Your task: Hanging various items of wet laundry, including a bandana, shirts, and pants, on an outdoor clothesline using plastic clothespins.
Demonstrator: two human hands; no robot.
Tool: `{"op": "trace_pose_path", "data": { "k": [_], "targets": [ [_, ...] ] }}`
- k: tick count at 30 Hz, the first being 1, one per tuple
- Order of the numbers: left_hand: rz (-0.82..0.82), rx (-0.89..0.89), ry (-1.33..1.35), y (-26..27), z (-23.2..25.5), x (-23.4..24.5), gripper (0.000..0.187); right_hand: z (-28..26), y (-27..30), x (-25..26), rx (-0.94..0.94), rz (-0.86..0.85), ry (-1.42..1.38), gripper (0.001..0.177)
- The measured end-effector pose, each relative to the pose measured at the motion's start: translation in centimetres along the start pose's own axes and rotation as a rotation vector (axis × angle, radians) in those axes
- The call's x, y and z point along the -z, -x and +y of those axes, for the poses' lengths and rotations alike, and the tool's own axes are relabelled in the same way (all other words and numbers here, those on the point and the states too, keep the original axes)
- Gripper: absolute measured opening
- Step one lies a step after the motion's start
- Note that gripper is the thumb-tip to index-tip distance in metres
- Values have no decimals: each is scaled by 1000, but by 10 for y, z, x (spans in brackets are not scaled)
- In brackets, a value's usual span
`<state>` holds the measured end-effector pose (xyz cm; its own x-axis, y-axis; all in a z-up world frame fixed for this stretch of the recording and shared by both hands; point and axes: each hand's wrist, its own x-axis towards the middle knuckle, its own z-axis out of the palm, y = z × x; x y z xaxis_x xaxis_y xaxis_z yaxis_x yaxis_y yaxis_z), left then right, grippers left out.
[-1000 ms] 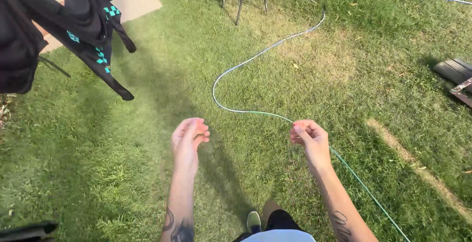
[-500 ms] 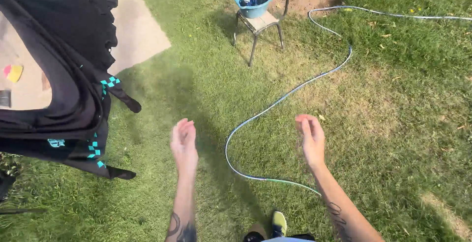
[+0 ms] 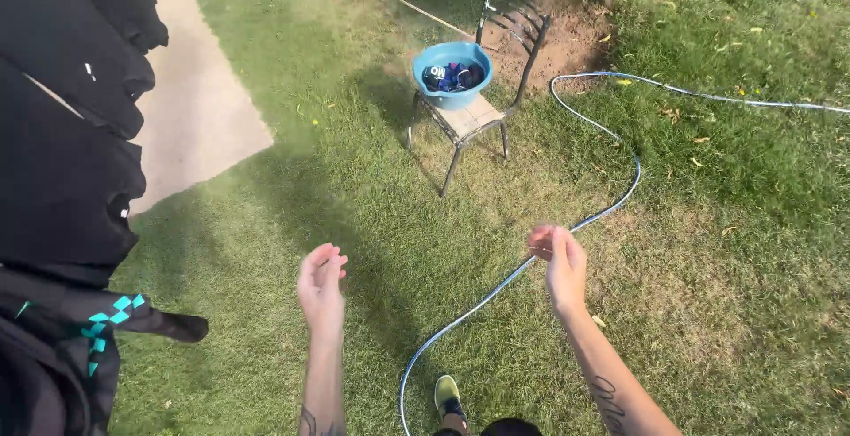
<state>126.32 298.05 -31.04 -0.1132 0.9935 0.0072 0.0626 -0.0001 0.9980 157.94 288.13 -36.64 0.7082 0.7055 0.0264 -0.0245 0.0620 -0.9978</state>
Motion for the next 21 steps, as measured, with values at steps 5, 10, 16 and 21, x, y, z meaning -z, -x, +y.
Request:
{"op": "trace_pose_path", "data": {
  "k": [5,10,16,21],
  "targets": [
    [-104,-69,-3,-142,21,-76,27,-6,-113,-54,-23,81,-38,41],
    [-166,-92,25,-263,5,-160,31,29,-242,-94,-84,96,-8,43],
    [-111,46,-17,-396,5,-247,38,74,-409,-133,-186,94,11,46],
    [-91,97,-18,-490,20,-305,36,71,-530,-180,-202,60,64,44]
  ]
}}
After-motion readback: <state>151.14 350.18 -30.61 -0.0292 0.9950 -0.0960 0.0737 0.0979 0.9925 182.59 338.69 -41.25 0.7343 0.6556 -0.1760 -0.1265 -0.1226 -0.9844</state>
